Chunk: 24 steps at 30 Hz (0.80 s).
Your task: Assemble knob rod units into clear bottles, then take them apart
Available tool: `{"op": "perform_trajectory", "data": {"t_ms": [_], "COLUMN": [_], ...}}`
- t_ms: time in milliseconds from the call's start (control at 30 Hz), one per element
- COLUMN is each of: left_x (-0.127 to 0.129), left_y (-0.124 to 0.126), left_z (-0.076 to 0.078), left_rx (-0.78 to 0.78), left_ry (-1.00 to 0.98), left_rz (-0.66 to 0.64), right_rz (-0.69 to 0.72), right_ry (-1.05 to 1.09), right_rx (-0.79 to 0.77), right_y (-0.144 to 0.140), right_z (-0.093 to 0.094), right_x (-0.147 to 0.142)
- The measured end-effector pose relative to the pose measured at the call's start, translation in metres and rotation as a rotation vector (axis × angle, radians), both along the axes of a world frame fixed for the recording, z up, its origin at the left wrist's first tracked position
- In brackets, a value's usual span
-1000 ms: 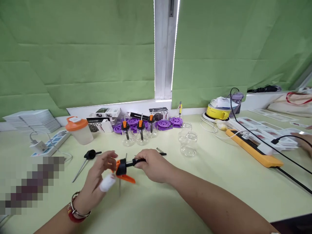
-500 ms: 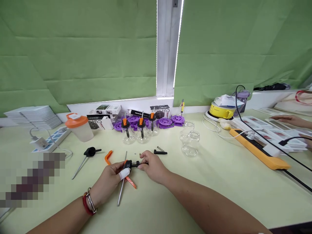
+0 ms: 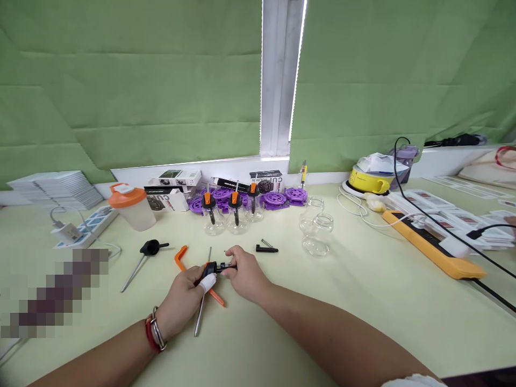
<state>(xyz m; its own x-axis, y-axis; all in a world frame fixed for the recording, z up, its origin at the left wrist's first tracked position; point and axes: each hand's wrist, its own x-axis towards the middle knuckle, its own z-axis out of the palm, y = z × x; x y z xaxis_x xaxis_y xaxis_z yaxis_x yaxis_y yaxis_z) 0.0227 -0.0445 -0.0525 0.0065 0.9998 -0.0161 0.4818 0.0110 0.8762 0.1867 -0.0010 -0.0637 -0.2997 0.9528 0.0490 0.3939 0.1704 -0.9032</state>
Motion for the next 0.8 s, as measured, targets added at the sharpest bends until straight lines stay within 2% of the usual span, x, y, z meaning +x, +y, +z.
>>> {"op": "perform_trajectory", "data": {"t_ms": [233, 400, 800], "left_x": [0.0005, 0.0006, 0.0006], "left_y": [0.0014, 0.0020, 0.0019], "left_z": [-0.0001, 0.0003, -0.0006], "left_rx": [-0.001, -0.032, -0.050], "left_ry": [-0.032, -0.013, -0.020], "left_rz": [0.016, 0.034, 0.035], "right_rz": [-0.040, -0.070, -0.047], "right_ry": [-0.056, -0.055, -0.043], "right_rx": [0.126, 0.091, 0.129], "right_y": [-0.0030, -0.0032, -0.0001], "right_z": [0.0008, 0.0048, 0.0018], "right_x": [0.0000, -0.0011, -0.0004]}}
